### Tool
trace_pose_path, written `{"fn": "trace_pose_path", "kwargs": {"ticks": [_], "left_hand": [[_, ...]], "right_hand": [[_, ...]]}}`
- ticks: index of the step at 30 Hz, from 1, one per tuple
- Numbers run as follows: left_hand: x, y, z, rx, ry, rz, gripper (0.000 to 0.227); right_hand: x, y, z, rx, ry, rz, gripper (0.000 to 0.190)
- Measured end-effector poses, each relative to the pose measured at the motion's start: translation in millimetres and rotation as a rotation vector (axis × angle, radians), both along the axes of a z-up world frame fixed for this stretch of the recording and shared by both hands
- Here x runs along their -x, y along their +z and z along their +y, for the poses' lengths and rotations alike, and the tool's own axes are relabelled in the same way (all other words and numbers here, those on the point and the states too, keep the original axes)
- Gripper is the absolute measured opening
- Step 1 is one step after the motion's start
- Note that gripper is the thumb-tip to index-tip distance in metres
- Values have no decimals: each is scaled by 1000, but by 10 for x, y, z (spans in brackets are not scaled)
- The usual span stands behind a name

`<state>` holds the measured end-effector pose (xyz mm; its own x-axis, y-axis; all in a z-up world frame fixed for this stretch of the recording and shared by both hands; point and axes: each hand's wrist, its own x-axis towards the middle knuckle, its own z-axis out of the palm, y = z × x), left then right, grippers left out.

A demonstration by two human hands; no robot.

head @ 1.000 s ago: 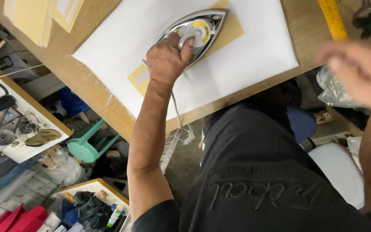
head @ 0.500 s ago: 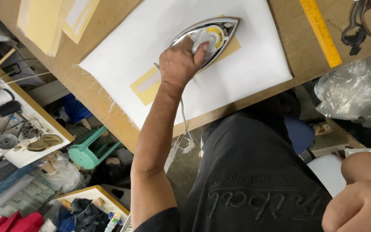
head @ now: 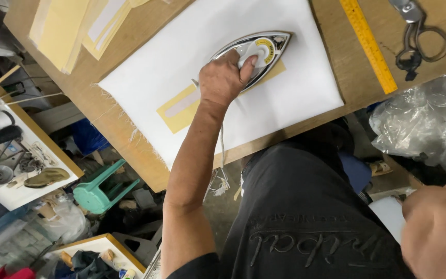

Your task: The person irons a white fabric on a wooden table, using a yellow ruler to align and press down a yellow strip. They repeatedly iron the fabric, trim excess material with scissors, and reposition the ruler and fabric to continue ironing.

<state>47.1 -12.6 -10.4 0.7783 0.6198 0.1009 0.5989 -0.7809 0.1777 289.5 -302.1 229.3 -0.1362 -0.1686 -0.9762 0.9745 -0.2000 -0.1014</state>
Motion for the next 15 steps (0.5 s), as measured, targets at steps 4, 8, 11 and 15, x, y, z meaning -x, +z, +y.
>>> {"fn": "trace_pose_path", "kwargs": {"ticks": [4,8,11,15], "left_hand": [[16,-16,-16,26,28,86,61],[11,-46,-17,-56,14,14,61],[-7,-15,-15,-46,13,2,61],[-22,5,-19,-75,-24,-58,60]], "right_hand": [[191,-551,176,-551,-491,-31,29],[283,-1882,-294,-1492,-1009,-194,31],[489,-2461,-647,-1630,-920,-205,26],[554,-2452,-510,-1797,-625,-429,24]]}}
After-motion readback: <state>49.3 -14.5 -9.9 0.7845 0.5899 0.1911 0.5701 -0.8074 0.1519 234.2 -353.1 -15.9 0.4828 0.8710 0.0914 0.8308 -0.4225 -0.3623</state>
